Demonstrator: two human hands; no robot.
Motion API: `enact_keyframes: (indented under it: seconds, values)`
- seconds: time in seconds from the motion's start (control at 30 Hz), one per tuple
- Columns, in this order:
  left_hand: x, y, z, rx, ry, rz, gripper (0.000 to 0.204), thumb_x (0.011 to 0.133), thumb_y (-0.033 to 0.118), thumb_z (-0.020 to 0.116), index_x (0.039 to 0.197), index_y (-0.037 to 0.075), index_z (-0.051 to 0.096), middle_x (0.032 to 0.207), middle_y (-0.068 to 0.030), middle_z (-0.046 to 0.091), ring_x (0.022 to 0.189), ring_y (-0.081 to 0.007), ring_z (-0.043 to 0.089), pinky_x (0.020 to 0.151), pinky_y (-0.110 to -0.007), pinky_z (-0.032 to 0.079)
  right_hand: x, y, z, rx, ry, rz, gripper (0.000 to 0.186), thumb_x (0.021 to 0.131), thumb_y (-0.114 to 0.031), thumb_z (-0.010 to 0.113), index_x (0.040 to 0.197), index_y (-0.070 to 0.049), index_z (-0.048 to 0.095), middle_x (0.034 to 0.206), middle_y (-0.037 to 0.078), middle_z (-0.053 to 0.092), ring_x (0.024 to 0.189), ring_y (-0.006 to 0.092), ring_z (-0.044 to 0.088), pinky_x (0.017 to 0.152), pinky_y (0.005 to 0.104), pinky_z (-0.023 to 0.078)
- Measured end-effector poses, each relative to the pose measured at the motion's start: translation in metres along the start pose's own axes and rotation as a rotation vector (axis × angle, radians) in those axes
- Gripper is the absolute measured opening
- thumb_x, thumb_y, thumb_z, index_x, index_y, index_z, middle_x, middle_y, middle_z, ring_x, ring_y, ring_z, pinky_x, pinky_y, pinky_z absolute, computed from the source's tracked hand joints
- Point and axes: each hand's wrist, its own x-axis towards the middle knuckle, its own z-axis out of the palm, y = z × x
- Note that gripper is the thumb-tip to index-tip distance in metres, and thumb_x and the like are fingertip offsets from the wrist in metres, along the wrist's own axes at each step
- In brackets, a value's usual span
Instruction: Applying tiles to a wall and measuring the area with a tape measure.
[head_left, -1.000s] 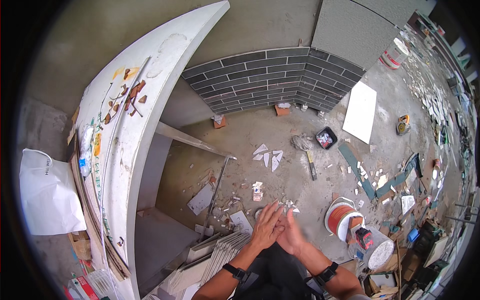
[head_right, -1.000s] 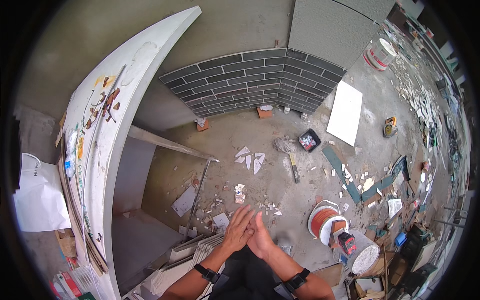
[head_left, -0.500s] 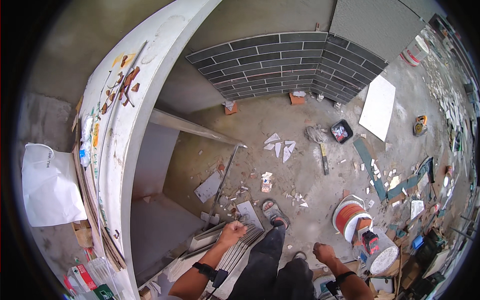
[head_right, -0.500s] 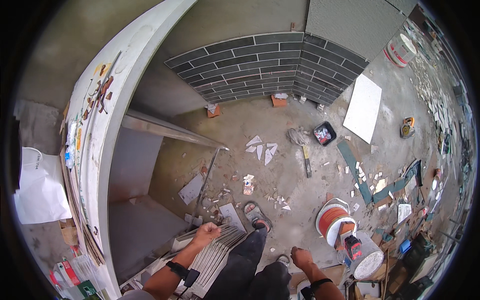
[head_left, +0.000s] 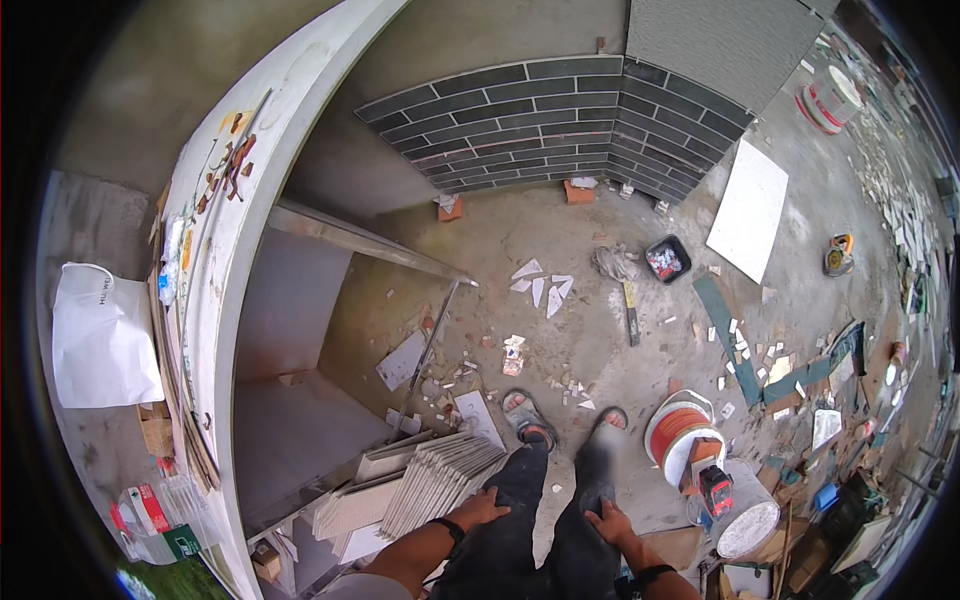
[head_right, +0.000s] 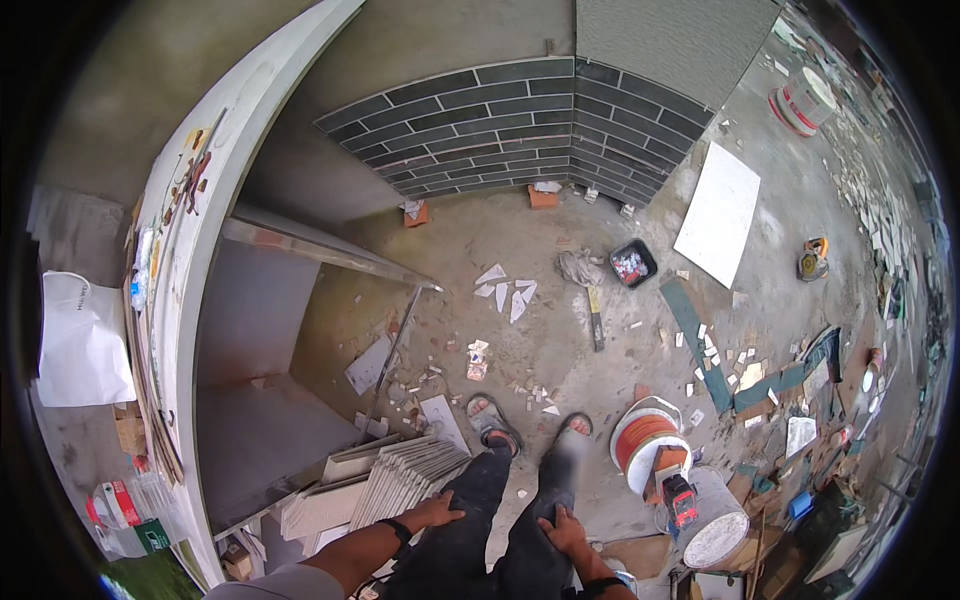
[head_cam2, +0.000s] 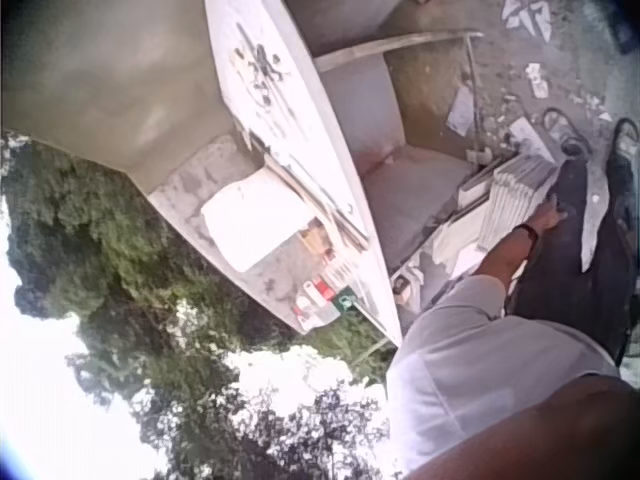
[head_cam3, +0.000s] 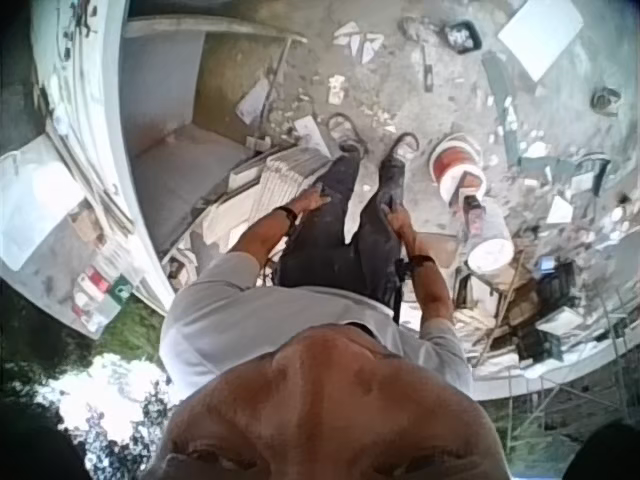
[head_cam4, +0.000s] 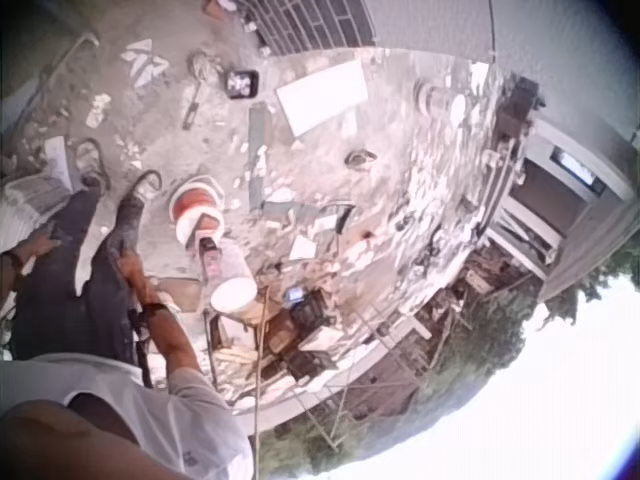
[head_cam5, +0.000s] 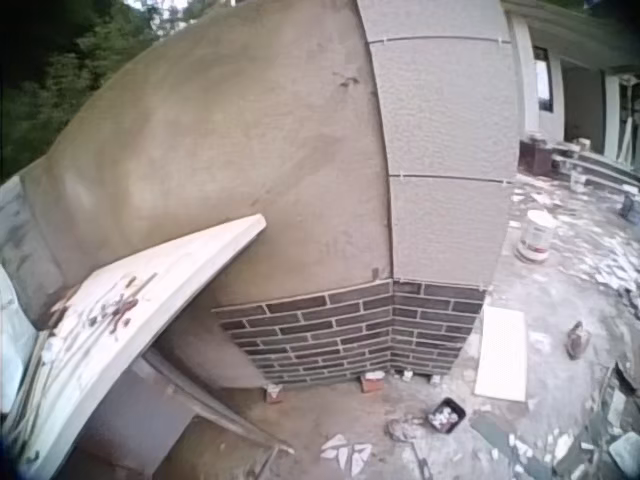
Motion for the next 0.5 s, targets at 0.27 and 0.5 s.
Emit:
enact_keyframes:
  seconds: [0.27,0.5]
  values:
    - [0.001,0.051,0.033,-0.265,-0.197,-0.046,0.107,0.082,0.063,0.057,0.145,-0.013,0.014,0.141,-0.0383,0.033,0.132,-0.0412,0.041,0.107,-0.042,0.036,-0.016,0.026,-0.052,-0.220,-0.223,-0.241,0.079,0.089,-0.057,0.050,0.145,-0.004,0.034,0.147,0.027,0.034,0.134,0.0395,0.038,0.110,0.0445,0.032]
    - [-0.037,0.083,-0.003,0.101,-0.300,0.227,0.105,0.083,0.064,0.054,0.142,-0.016,0.019,0.137,-0.0399,0.038,0.129,-0.0427,0.044,0.102,-0.042,0.040,-0.012,0.071,-0.035,-0.321,-0.384,-0.302,0.078,0.089,-0.060,0.046,0.145,-0.006,0.035,0.146,0.026,0.035,0.131,0.0434,0.040,0.109,0.0470,0.034]
